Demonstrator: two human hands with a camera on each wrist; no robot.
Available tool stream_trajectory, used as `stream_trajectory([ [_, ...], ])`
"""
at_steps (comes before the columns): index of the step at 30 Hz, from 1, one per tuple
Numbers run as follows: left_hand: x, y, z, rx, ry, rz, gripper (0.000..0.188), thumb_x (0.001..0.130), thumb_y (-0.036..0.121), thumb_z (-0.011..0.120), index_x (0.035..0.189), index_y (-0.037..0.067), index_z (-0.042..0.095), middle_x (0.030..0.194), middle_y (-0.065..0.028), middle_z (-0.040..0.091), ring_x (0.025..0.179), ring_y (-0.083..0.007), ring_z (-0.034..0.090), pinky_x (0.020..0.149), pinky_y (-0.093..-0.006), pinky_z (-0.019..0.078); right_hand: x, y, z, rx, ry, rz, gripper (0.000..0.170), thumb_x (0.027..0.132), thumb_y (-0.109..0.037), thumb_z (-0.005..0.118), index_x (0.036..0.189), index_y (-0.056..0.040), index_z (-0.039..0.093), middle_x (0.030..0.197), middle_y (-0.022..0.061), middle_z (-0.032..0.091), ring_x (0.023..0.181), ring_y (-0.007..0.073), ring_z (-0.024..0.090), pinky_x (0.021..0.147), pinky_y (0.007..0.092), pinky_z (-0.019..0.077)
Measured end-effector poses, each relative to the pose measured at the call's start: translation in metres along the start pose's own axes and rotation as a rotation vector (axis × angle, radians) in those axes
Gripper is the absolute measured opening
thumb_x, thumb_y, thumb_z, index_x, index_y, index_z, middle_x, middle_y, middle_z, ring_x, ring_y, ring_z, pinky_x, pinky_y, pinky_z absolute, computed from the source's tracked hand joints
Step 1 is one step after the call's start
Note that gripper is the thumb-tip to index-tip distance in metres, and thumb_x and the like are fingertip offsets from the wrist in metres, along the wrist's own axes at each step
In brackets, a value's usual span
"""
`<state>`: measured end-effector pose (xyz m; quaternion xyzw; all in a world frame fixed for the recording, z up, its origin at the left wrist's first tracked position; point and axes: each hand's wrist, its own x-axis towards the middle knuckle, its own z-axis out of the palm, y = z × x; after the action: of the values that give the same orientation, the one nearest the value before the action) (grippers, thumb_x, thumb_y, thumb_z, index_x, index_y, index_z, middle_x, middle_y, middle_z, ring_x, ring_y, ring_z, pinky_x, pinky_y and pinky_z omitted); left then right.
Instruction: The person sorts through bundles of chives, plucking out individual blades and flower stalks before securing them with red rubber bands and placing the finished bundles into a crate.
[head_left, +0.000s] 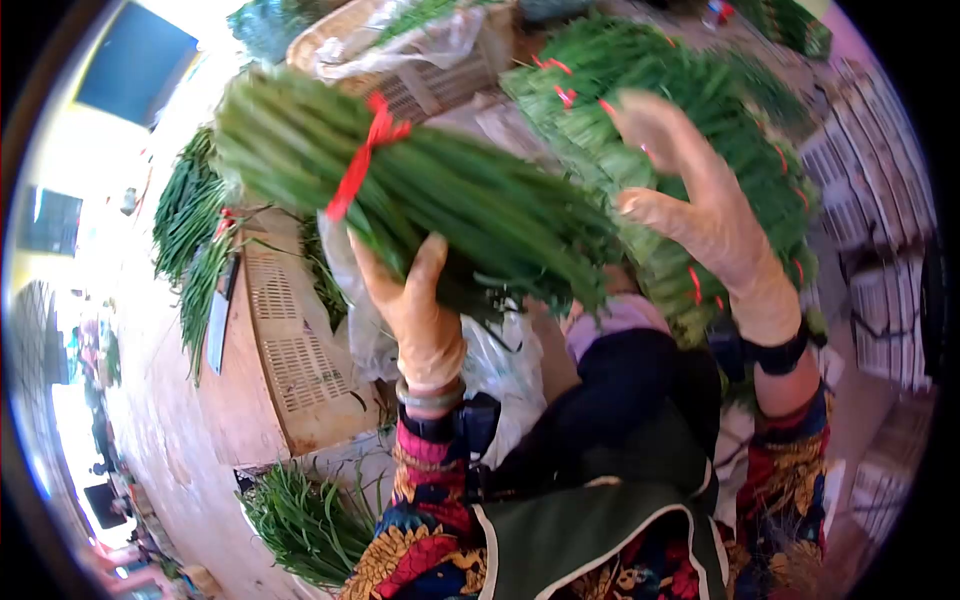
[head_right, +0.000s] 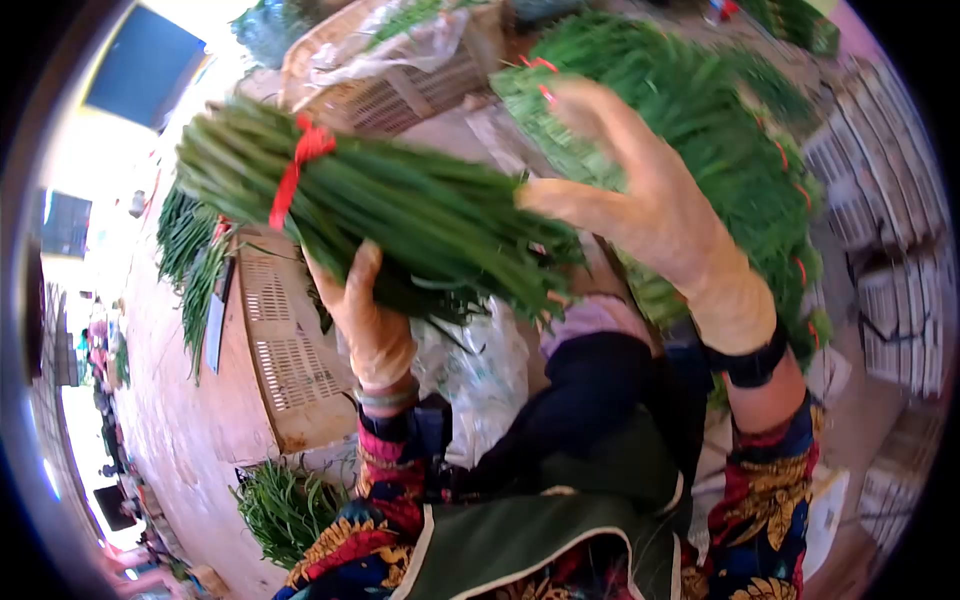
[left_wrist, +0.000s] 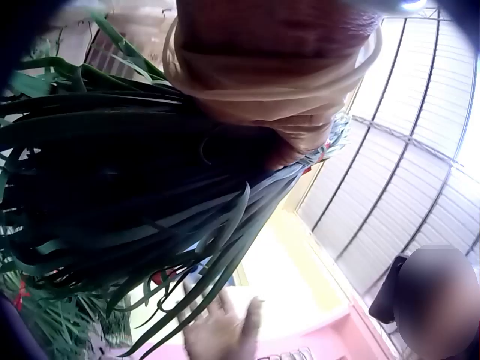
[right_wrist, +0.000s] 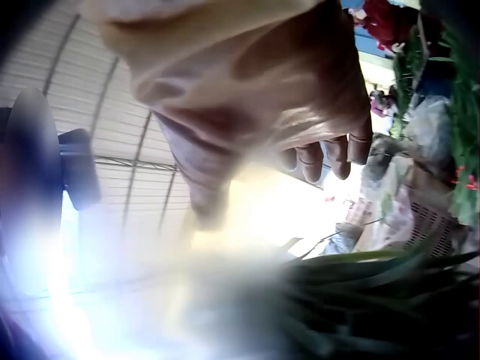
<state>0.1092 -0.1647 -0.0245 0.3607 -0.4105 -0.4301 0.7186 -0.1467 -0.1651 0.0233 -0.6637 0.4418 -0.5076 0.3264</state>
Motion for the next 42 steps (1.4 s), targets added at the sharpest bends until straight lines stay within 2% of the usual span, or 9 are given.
stream_trajectory([
  [3,-0.01,-0.009,0.034,-0.056,-0.193,-0.047,0.073,0.081,0.002,0.067,0.148,0.002,0.038,0.132,-0.008,0.056,0.116,-0.0206,0.056,0.102,-0.035,0.0439,0.006,-0.017,-0.005,-0.414,-0.095,-0.324,0.107,0.071,-0.034,0.088,0.154,-0.0024,0.027,0.141,0.0173,0.052,0.132,0.0238,0.048,0.112,0.0386,0.0359],
  [7,-0.021,-0.01,0.081,-0.274,-0.465,-0.136,0.056,0.085,0.008,0.066,0.138,0.001,0.048,0.119,-0.0095,0.063,0.107,-0.0209,0.061,0.096,-0.0358,0.0492,-0.005,-0.03,-0.044,0.125,-0.493,0.303,0.095,0.069,-0.037,0.09,0.138,0.0085,0.046,0.127,0.0236,0.06,0.119,0.0289,0.059,0.1,0.0376,0.0477],
  [11,-0.037,-0.028,0.121,-0.324,-0.557,-0.269,0.044,0.087,0.011,0.068,0.127,-0.001,0.055,0.114,-0.0084,0.066,0.097,-0.0185,0.065,0.086,-0.0328,0.0544,-0.034,-0.036,-0.077,0.041,-0.251,0.179,0.069,0.08,-0.026,0.083,0.134,0.0038,0.054,0.12,0.0134,0.066,0.105,0.0177,0.064,0.093,0.0323,0.0517],
  [12,-0.036,-0.032,0.133,-0.188,-0.593,-0.274,0.042,0.084,0.01,0.073,0.122,0.0,0.058,0.108,-0.0077,0.068,0.089,-0.0174,0.067,0.08,-0.0311,0.057,-0.034,-0.047,-0.091,0.269,-0.317,0.249,0.036,0.082,-0.015,0.078,0.113,-0.0033,0.064,0.097,0.0064,0.07,0.089,0.0173,0.067,0.079,0.0304,0.0545],
  [14,-0.047,-0.036,0.159,-0.322,-0.625,-0.32,0.041,0.08,0.006,0.076,0.118,0.0,0.06,0.102,-0.0078,0.069,0.083,-0.0172,0.068,0.078,-0.0316,0.0583,-0.033,-0.052,-0.129,0.222,-0.437,0.388,0.058,0.08,-0.019,0.083,0.129,-0.0006,0.057,0.112,0.0087,0.068,0.102,0.0157,0.062,0.09,0.0302,0.0509],
  [18,-0.057,-0.054,0.183,-0.331,-0.706,-0.388,0.035,0.08,0.002,0.073,0.113,0.0,0.062,0.099,-0.0088,0.07,0.082,-0.0181,0.069,0.077,-0.0319,0.0593,-0.057,-0.058,-0.151,-0.193,-0.188,0.402,0.055,0.079,-0.013,0.078,0.127,0.001,0.055,0.11,0.0108,0.067,0.1,0.019,0.063,0.09,0.0325,0.0508],
  [25,-0.091,-0.073,0.203,-0.368,-0.729,-0.449,0.026,0.08,0.0,0.07,0.106,-0.004,0.063,0.094,-0.0109,0.071,0.08,-0.02,0.07,0.075,-0.0328,0.0604,-0.108,-0.048,-0.182,-0.728,-0.036,0.096,0.059,0.081,-0.025,0.076,0.127,0.0031,0.051,0.112,0.0235,0.066,0.108,0.0337,0.064,0.095,0.0418,0.0485],
  [32,-0.089,-0.08,0.205,-0.299,-0.669,-0.49,0.027,0.082,-0.006,0.065,0.108,-0.004,0.062,0.096,-0.0132,0.07,0.079,-0.0239,0.071,0.074,-0.0374,0.0624,-0.161,-0.045,-0.163,-0.824,-0.1,0.426,0.108,0.077,-0.032,0.078,0.153,0.0058,0.01,0.121,0.0313,0.059,0.115,0.0412,0.059,0.099,0.0431,0.0476],
  [42,-0.11,-0.085,0.209,-0.306,-0.777,-0.654,0.017,0.085,-0.001,0.064,0.101,-0.006,0.064,0.092,-0.0145,0.07,0.076,-0.0234,0.071,0.071,-0.0367,0.064,-0.188,-0.049,-0.221,-0.837,-0.106,0.33,0.057,0.087,-0.023,0.068,0.132,0.0066,0.048,0.123,0.027,0.059,0.117,0.0394,0.058,0.103,0.042,0.0456],
])
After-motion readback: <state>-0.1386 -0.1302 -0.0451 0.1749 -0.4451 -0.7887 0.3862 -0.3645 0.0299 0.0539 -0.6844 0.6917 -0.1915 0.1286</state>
